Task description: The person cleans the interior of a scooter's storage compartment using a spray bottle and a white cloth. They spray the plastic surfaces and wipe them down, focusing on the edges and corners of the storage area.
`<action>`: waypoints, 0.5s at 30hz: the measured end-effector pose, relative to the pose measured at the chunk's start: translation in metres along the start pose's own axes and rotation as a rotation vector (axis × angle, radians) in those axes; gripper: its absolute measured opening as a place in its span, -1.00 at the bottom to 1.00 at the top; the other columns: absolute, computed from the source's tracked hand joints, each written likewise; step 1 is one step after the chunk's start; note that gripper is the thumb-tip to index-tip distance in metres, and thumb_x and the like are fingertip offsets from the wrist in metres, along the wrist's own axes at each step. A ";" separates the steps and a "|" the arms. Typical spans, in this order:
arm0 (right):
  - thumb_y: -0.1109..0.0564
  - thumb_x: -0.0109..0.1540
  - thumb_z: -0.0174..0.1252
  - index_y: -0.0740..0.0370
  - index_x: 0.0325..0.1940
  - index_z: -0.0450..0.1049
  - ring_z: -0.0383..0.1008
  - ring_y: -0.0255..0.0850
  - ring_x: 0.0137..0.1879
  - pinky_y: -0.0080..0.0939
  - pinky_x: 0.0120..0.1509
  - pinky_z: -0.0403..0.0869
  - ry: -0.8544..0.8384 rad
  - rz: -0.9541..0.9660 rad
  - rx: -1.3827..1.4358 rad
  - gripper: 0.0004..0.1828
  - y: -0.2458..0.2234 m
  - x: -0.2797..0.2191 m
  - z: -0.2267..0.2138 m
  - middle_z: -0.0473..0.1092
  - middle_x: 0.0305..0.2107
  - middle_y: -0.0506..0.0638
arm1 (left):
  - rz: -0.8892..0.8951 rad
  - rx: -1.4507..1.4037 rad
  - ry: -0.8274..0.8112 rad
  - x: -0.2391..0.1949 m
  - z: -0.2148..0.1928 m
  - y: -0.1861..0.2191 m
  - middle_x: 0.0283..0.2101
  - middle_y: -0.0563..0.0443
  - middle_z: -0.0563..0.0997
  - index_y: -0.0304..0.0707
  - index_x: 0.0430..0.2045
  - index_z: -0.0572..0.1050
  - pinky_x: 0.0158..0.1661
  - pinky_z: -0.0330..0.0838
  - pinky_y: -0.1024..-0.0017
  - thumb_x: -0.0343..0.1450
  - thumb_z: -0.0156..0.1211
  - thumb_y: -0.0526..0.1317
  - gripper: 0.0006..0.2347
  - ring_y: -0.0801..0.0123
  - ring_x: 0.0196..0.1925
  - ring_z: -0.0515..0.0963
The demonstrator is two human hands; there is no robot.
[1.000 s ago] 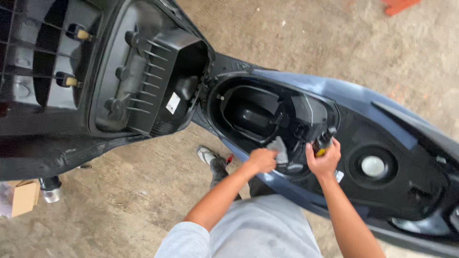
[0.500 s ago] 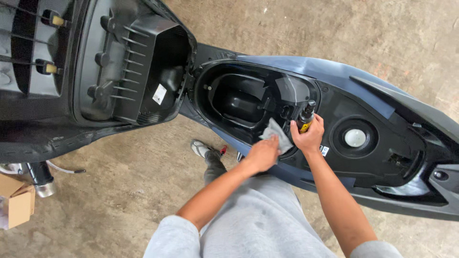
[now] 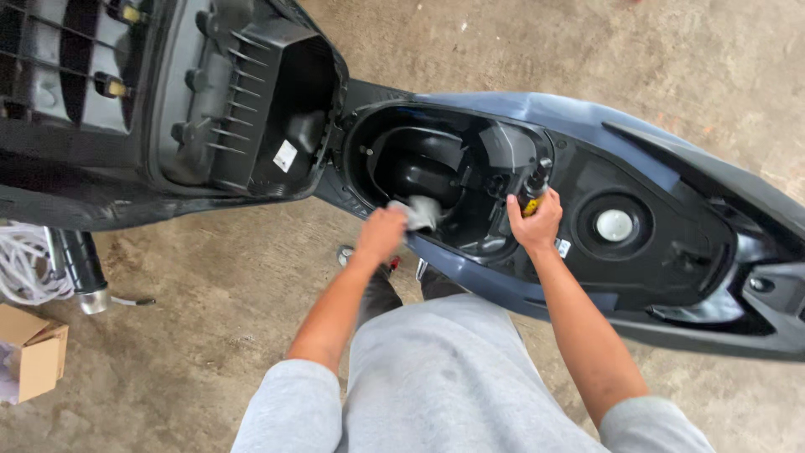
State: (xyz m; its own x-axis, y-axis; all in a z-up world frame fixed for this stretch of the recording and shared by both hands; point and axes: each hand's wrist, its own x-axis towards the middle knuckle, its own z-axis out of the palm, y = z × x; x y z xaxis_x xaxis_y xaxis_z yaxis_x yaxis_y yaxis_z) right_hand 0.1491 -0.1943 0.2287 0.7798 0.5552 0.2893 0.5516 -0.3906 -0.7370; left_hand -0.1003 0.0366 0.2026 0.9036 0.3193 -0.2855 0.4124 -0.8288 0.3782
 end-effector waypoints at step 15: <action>0.14 0.42 0.04 0.34 -0.16 0.39 0.60 -0.04 -0.11 0.06 0.41 0.44 0.109 0.454 0.985 -0.82 0.025 -0.057 -0.028 0.49 -0.42 0.12 | 0.509 -0.435 0.013 0.001 0.015 0.178 0.31 -0.30 0.43 -0.36 0.18 0.42 0.37 0.19 0.11 0.47 0.14 -0.25 -0.63 -0.02 0.38 0.38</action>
State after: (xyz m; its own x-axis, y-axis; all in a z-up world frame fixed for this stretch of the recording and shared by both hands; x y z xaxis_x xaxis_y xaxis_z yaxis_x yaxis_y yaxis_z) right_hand 0.1265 -0.2558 0.2111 0.8996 0.4207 -0.1170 -0.2364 0.2441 -0.9405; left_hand -0.0273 -0.1173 0.2566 0.9980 -0.0549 0.0322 -0.0593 -0.6178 0.7841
